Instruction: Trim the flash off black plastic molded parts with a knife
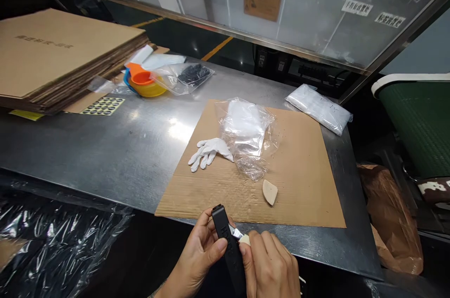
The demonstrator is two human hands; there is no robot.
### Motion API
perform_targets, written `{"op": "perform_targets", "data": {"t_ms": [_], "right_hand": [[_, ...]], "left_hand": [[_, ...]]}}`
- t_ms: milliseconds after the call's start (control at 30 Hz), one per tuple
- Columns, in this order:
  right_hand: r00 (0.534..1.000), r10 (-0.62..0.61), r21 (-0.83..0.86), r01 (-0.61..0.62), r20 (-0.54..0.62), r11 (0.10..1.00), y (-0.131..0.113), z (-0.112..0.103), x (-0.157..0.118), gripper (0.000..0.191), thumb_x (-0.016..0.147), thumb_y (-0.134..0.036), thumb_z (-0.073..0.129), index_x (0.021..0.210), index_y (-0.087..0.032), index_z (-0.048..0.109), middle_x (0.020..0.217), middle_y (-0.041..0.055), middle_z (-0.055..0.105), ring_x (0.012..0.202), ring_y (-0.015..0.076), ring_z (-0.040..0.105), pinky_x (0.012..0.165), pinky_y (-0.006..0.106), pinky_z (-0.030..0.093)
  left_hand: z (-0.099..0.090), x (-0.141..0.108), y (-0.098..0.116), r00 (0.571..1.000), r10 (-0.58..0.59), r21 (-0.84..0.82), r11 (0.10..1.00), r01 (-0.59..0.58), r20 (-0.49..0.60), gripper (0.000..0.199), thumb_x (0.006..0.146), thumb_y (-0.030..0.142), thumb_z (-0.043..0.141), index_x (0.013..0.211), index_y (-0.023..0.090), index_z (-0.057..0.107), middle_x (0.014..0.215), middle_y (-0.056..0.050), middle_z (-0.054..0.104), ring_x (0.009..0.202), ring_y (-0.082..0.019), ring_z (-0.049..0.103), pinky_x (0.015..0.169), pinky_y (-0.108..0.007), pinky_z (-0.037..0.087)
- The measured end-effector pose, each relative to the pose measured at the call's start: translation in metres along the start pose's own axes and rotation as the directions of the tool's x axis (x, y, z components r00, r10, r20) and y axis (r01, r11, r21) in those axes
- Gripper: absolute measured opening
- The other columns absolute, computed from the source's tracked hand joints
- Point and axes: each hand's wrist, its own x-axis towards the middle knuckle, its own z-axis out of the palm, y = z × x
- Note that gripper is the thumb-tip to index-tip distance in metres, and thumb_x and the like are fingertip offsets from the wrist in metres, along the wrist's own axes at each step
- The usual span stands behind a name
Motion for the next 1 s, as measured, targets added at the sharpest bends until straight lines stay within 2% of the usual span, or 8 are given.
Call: {"op": "perform_targets", "data": {"t_ms": [200,400,700,1000], "right_hand": [[1.000,0.003,0.001,-0.003,-0.004,1.000,0.001,0.001,-0.001,0.024,0.096,-0.024,0.036,0.087,-0.018,0.058,0.063,0.0003,0.056,0.055,0.0123,0.056,0.052,0.022,0.038],[1.000,-0.001,-0.003,0.000,-0.008,1.000,0.002,0.002,0.000,0.024,0.096,-0.024,0.035,0.089,-0.018,0.058,0.063,0.0005,0.056,0.055,0.0119,0.056,0.051,0.022,0.037],[1.000,0.010,0.006,-0.010,0.004,1.000,0.002,0.002,-0.001,0.024,0.096,-0.024,0.035,0.087,-0.018,0.057,0.063,0.0000,0.055,0.054,0.0119,0.055,0.050,0.021,0.037],[0.996,0.038,0.046,-0.042,0.081,0.998,0.006,0.003,-0.002,0.026,0.096,-0.027,0.034,0.087,-0.020,0.057,0.064,0.0000,0.057,0.055,0.0116,0.058,0.051,0.019,0.040]], "left_hand": [[0.000,-0.001,-0.003,1.000,0.001,0.006,1.000,-0.002,0.009,0.054,0.070,0.038,0.072,0.113,0.024,0.043,0.102,-0.006,0.060,0.090,-0.019,0.058,0.075,-0.029,0.046],[-0.003,0.000,-0.010,1.000,0.023,-0.001,1.000,-0.023,0.009,0.049,0.073,0.037,0.071,0.112,0.025,0.044,0.091,-0.002,0.059,0.081,-0.014,0.057,0.072,-0.025,0.045],[0.007,-0.002,-0.006,0.996,0.040,-0.036,0.998,-0.043,-0.083,0.050,0.067,0.037,0.075,0.107,0.023,0.048,0.092,-0.003,0.062,0.082,-0.017,0.059,0.071,-0.026,0.045],[0.007,-0.005,-0.009,0.996,0.028,-0.060,0.998,-0.033,-0.087,0.046,0.070,0.034,0.073,0.108,0.023,0.049,0.088,-0.002,0.061,0.080,-0.015,0.058,0.076,-0.028,0.046]]}}
